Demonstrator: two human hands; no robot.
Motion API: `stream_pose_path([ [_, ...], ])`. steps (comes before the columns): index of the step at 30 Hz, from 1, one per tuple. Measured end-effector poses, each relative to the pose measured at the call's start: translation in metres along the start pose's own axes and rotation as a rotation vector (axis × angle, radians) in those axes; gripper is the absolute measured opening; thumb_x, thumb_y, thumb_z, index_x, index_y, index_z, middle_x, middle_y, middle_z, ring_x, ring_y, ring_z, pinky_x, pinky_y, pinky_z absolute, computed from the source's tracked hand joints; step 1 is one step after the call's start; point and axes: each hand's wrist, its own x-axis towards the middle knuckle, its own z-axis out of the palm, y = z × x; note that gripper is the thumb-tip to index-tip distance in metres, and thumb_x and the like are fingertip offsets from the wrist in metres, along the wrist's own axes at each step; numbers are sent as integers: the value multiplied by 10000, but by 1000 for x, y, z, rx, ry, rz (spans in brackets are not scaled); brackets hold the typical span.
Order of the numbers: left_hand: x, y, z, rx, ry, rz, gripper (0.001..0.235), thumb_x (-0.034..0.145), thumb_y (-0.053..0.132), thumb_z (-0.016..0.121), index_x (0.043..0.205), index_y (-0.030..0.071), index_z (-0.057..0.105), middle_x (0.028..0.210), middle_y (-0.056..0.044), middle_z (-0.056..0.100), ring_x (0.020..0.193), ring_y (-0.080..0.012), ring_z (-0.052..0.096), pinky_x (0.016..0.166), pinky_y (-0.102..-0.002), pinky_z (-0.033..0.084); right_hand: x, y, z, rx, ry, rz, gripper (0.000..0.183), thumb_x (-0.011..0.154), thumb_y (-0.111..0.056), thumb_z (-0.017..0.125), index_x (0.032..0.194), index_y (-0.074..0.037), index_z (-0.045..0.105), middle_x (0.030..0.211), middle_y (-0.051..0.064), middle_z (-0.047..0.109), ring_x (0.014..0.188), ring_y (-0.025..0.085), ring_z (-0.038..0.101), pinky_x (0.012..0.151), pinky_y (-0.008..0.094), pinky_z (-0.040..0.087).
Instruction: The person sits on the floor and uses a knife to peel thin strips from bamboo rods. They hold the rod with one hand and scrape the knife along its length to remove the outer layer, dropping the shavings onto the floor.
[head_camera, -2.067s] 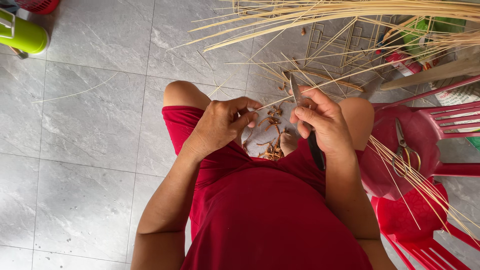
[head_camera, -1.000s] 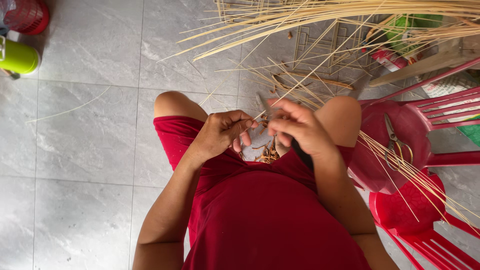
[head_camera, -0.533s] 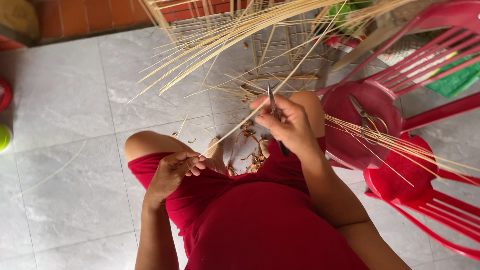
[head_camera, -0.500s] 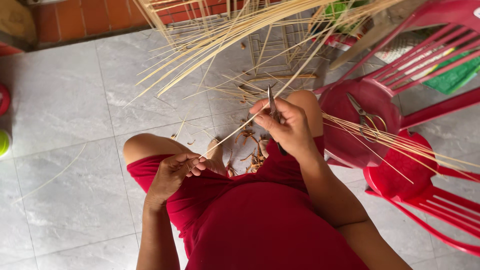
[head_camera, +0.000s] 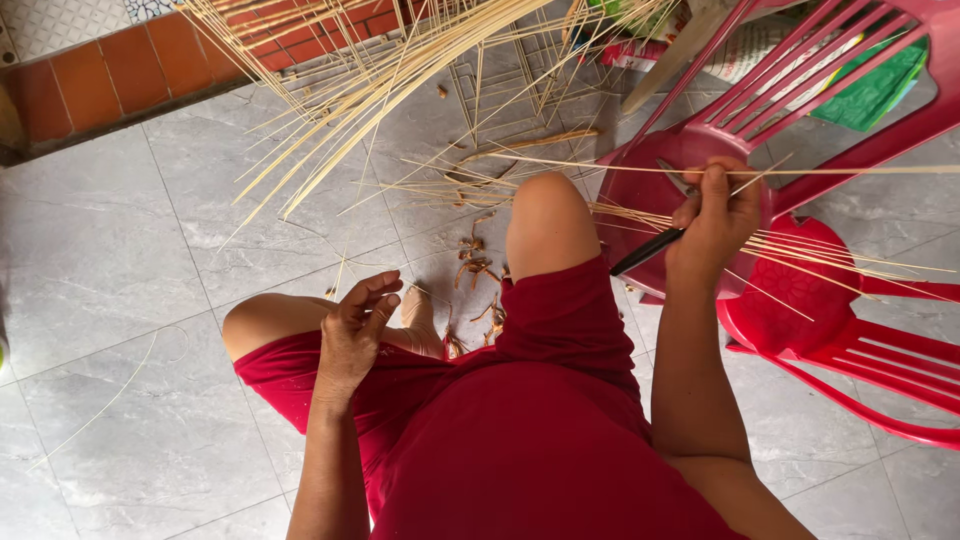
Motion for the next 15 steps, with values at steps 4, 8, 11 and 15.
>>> stream_pose_path([
  [4, 2, -2, 7, 2, -29, -54, 307, 965, 126, 670, 1266, 68, 697, 1114, -72, 798, 1047, -154, 753, 885, -304, 597, 21, 73, -52, -13, 186, 237, 44, 1025, -103, 669, 1046, -64, 660, 848, 94, 728, 440, 72, 473, 385, 228, 345],
  [8, 6, -5, 15, -30, -57, -87, 313, 963, 131, 674, 1268, 67, 702, 1106, -72, 799, 1035, -143, 749, 898, -292, 593, 33, 137, -81, -99, 268, 472, 80, 984, -138, 705, 1022, -80, 666, 824, 99, 749, 418, 82, 478, 373, 241, 363],
  [11, 8, -8, 22, -40, -91, -70, 313, 967, 137, 669, 1270, 63, 695, 1114, -72, 793, 1047, -139, 748, 919, -285, 598, 36, 171, -87, -156, 266, 611, 91, 964, -137, 711, 1025, -83, 672, 838, 107, 767, 436, 87, 507, 388, 240, 352],
  [15, 8, -17, 28, 26, -123, -113, 316, 964, 152, 673, 1267, 65, 700, 1096, -72, 795, 1026, -141, 752, 890, -289, 602, 30, 202, -81, -135, 232, 739, 90, 939, -124, 701, 1012, -80, 674, 833, 112, 769, 427, 91, 475, 388, 251, 376],
])
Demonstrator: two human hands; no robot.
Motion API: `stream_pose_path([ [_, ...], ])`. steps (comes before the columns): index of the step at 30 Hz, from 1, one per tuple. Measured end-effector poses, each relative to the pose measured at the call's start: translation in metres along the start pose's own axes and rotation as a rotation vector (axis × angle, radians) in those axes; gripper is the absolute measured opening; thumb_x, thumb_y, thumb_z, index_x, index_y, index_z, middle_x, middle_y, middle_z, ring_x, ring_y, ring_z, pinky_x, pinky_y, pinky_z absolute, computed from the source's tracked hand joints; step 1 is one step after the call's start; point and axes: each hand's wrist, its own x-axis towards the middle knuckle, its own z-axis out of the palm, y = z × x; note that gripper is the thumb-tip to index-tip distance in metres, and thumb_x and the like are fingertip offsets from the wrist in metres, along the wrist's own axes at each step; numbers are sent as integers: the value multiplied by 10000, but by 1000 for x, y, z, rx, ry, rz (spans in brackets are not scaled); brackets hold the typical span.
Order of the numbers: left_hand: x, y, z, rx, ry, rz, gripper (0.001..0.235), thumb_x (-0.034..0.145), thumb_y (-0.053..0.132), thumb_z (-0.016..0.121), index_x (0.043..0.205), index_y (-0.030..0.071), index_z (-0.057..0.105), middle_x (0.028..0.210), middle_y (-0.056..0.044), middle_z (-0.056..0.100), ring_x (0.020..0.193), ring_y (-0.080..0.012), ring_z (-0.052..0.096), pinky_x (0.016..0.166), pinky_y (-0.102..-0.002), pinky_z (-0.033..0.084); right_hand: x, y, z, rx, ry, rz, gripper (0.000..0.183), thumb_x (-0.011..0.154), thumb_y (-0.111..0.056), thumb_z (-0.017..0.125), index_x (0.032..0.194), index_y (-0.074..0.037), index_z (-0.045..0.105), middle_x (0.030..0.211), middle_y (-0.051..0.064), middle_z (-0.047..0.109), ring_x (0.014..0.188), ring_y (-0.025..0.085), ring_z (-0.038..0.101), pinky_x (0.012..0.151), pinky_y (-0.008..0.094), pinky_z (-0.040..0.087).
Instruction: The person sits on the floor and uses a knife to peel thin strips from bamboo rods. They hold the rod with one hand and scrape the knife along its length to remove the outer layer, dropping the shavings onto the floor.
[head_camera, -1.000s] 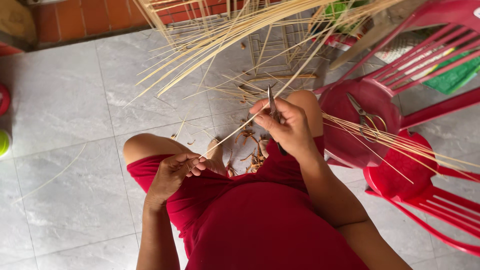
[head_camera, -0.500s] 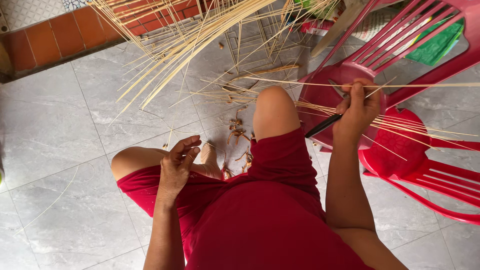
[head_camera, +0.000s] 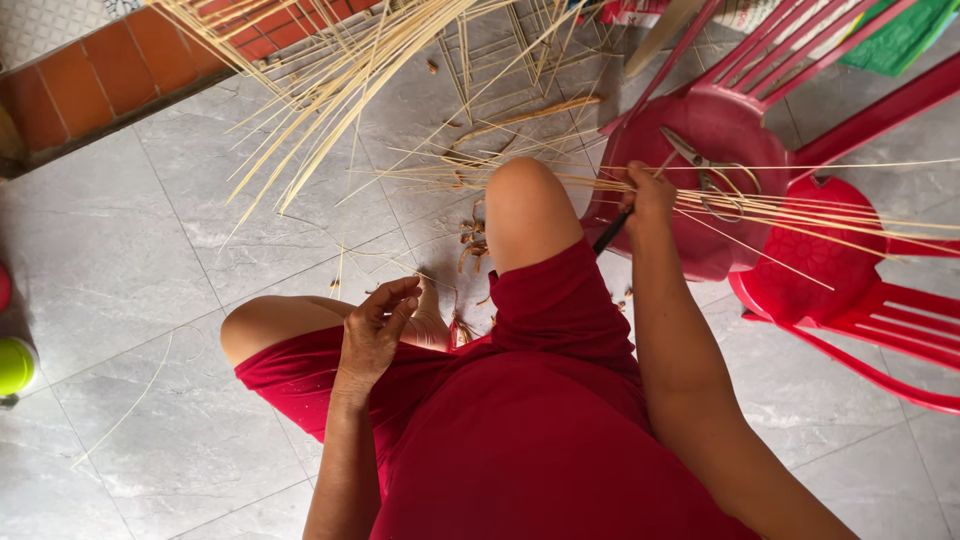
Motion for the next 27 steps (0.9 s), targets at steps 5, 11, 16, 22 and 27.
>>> stream_pose_path([
  [5, 1, -21, 4, -18, -20, -17, 312, 977, 167, 673, 1267, 55, 703, 1096, -84, 801, 988, -148, 755, 883, -291, 606, 3, 19, 16, 21, 46, -37, 89, 936, -109, 689, 1003, -54, 673, 850, 114, 780, 423, 108, 485, 390, 267, 382],
  [11, 1, -38, 10, -4, -38, -112, 321, 969, 181, 659, 1269, 74, 699, 1113, -72, 792, 964, -139, 756, 855, -292, 610, 0, 18, 19, -11, 112, 35, 102, 959, -161, 679, 1000, -69, 689, 828, 107, 761, 423, 89, 454, 405, 270, 363],
  [16, 4, -52, 12, -5, -45, -150, 320, 969, 205, 658, 1260, 84, 710, 1094, -75, 798, 980, -137, 760, 862, -290, 611, -9, 10, 9, -174, 54, 164, 252, 988, -299, 665, 892, -68, 647, 773, 105, 751, 423, 94, 401, 417, 278, 346],
  [22, 13, -70, 10, 12, -51, -224, 325, 962, 211, 672, 1263, 95, 714, 1054, -76, 803, 908, -134, 749, 826, -284, 601, -18, -6, 7, -219, 66, 207, 308, 982, -350, 696, 824, -94, 628, 655, 37, 628, 446, 89, 418, 436, 274, 355],
  [27, 23, -84, 15, -45, -64, -270, 330, 954, 210, 679, 1260, 90, 716, 992, -59, 796, 854, -109, 707, 779, -266, 579, -25, -17, 22, -195, 2, 234, 340, 1001, -391, 679, 847, -89, 647, 631, 13, 580, 438, 77, 394, 427, 261, 323],
])
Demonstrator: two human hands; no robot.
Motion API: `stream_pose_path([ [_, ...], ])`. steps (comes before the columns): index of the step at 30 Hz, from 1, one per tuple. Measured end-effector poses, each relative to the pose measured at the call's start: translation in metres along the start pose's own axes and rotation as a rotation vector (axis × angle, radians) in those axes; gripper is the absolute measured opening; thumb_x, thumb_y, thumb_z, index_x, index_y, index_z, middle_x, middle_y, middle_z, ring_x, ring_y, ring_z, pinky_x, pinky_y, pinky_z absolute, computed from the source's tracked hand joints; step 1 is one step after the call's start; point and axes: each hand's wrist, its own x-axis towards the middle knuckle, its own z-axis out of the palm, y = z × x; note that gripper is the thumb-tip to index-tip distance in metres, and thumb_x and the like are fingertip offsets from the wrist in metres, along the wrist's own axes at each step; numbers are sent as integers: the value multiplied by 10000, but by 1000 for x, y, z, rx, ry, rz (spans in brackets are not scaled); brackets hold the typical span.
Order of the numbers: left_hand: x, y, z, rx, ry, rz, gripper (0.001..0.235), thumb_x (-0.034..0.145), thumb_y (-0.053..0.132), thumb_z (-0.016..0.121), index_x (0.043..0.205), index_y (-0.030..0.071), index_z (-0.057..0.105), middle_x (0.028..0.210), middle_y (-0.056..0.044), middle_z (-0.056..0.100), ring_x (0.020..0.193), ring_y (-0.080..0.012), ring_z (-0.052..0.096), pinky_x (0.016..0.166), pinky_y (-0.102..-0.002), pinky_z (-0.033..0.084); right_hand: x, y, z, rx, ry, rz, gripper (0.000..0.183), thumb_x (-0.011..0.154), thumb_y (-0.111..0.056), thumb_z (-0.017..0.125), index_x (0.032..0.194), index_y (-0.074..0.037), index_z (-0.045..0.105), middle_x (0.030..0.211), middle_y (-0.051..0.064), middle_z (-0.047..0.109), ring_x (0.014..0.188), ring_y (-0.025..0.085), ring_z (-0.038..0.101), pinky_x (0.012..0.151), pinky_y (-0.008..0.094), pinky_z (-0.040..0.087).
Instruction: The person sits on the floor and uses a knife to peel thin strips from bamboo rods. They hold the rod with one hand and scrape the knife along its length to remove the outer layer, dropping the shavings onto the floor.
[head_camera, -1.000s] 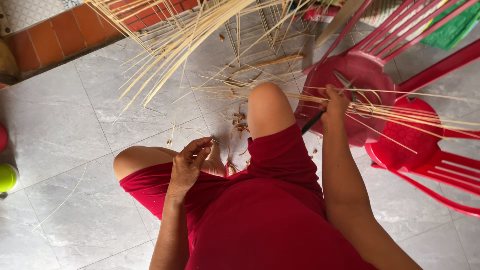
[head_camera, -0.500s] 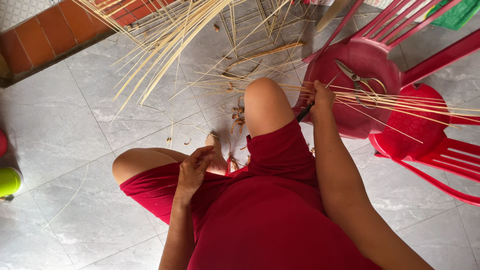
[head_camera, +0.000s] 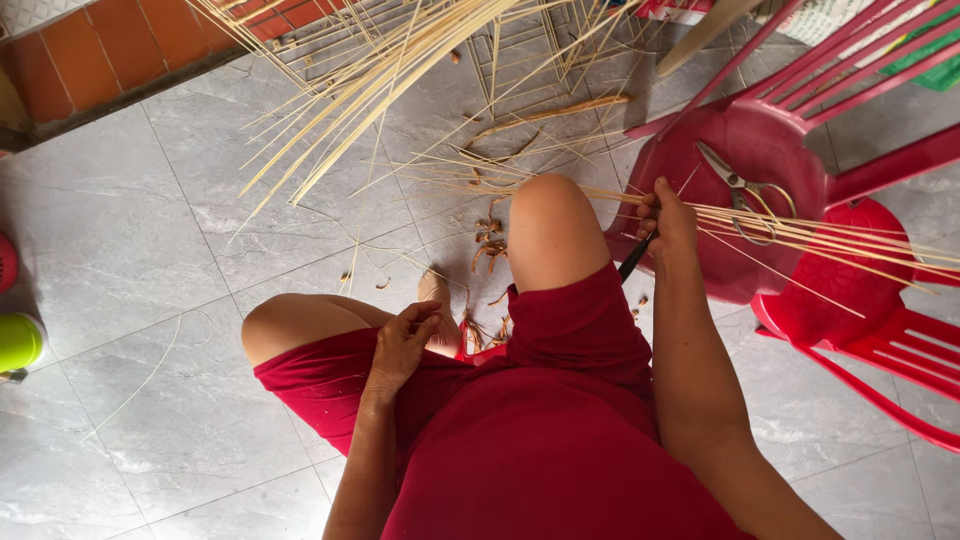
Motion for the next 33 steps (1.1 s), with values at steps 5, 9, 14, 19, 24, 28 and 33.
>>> stream_pose_path([
  [5, 15, -10, 4, 11, -31, -9, 310, 957, 219, 691, 1231, 80, 729, 907, -36, 781, 806, -86, 684, 743, -255, 561, -5, -19, 49, -208, -195, -438, 254, 1005, -234, 606, 1106, -53, 752, 765, 51, 695, 494, 60, 473, 440, 240, 384],
  [9, 21, -12, 12, -7, -31, -10, 314, 944, 210, 699, 1228, 78, 730, 890, -40, 773, 803, -93, 671, 736, -267, 561, 47, -42, 113, -329, -284, -437, 286, 1015, -178, 566, 1238, -62, 701, 883, 71, 727, 481, 85, 502, 422, 237, 403],
  [14, 25, -8, 19, -39, -58, -4, 322, 953, 201, 685, 1245, 70, 722, 875, -65, 763, 806, -102, 666, 738, -277, 559, 122, -50, 182, -208, -293, -203, 381, 1018, -125, 519, 1398, -117, 505, 968, 89, 744, 536, 124, 571, 451, 312, 480],
  [19, 29, -4, 21, -9, -71, -29, 325, 945, 209, 677, 1239, 78, 720, 880, -60, 781, 829, -112, 708, 760, -272, 571, 149, -64, 210, 53, -145, -104, 352, 989, -170, 532, 1340, -180, 556, 872, 79, 721, 514, 129, 538, 453, 330, 451],
  [24, 37, -6, 21, -39, -91, -54, 331, 947, 209, 677, 1251, 87, 716, 888, -53, 779, 854, -113, 721, 785, -263, 569, 143, -70, 207, 67, -231, -256, 203, 959, -220, 723, 1138, -125, 715, 861, 30, 680, 527, 99, 497, 483, 285, 422],
  [28, 41, -11, 25, -37, -87, -50, 335, 944, 210, 690, 1255, 89, 720, 880, -56, 768, 831, -120, 698, 760, -272, 563, 126, -69, 199, 67, -139, -371, 175, 920, -244, 779, 1007, -103, 724, 838, 23, 643, 523, 95, 501, 460, 275, 412],
  [33, 39, -13, 26, -17, -78, -13, 328, 946, 218, 684, 1249, 98, 723, 885, -55, 771, 824, -114, 703, 744, -268, 562, 77, -73, 182, 168, -69, -560, 129, 944, -193, 741, 978, -75, 702, 830, 15, 662, 511, 81, 508, 425, 234, 379],
])
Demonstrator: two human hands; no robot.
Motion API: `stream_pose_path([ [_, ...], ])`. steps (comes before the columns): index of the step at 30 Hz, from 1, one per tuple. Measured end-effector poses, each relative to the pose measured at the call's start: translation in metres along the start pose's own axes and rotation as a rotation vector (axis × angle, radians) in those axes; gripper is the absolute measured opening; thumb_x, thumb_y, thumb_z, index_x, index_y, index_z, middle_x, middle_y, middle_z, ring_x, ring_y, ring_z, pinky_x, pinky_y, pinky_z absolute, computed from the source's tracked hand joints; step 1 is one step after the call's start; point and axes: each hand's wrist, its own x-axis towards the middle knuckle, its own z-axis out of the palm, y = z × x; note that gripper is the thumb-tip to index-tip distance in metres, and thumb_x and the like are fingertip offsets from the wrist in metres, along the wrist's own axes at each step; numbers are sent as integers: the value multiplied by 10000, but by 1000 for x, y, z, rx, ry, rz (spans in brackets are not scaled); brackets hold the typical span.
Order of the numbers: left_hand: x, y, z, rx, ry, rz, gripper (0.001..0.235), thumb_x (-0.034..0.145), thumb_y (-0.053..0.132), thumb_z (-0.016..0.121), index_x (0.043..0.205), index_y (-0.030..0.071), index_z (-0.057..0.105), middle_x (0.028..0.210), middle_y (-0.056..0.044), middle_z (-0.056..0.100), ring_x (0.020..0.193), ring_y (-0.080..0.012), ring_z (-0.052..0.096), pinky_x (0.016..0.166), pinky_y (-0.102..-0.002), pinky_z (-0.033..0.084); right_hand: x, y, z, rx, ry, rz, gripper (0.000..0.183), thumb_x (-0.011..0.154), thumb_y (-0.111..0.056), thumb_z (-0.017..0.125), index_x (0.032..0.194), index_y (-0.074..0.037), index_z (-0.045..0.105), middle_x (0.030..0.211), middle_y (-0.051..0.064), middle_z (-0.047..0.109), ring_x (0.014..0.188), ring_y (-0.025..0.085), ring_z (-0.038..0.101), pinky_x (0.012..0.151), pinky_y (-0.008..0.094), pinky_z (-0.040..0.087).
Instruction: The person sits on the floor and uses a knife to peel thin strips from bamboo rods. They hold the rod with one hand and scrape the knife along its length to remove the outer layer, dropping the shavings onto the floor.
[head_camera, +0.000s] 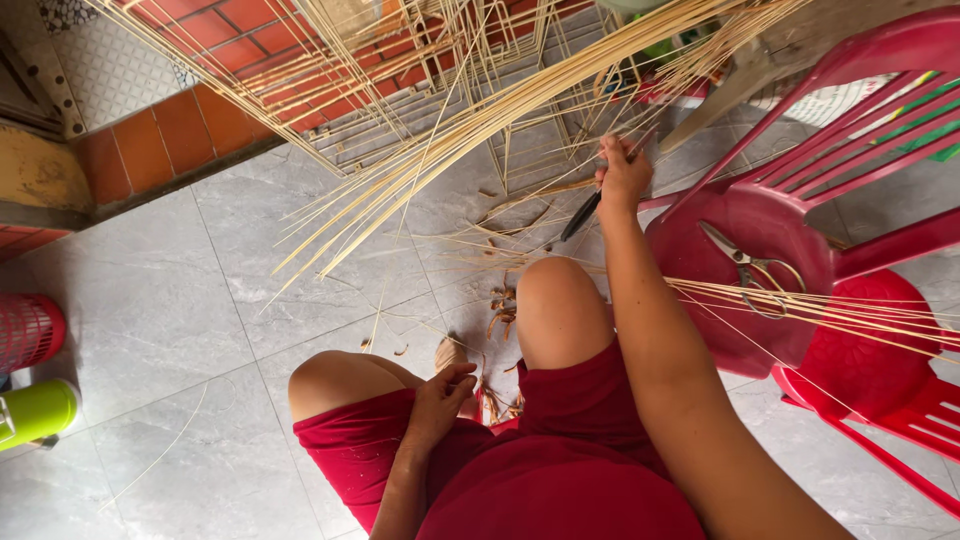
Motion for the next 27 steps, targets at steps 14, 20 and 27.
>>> stream_pose_path([
  [14, -45, 42, -5, 10, 465, 415, 243, 963, 109, 669, 1197, 74, 724, 1004, -88, 804, 870, -157, 783, 771, -288, 625, -115, -194, -17, 315, -311, -456, 67, 1035, -61, 735, 1077, -28, 696, 966, 103, 739, 734, 108, 676, 486, 225, 431],
  [20, -104, 123, -25, 220, 730, 804, 263, 975, 54, 675, 1236, 70, 706, 1199, -129, 724, 1123, -298, 696, 972, -391, 556, -218, -228, -24, 247, -542, -355, 18, 1075, -34, 703, 1087, -28, 692, 980, 126, 723, 702, 107, 624, 521, 221, 429],
  [27, -109, 173, -52, 366, 656, 1059, 453, 945, 110, 729, 1371, 11, 611, 1337, -192, 655, 1237, -374, 611, 1060, -464, 478, -261, -239, -34, 367, -600, -330, 61, 1130, 24, 691, 1090, 4, 650, 1033, 164, 724, 684, 143, 624, 453, 227, 382],
])
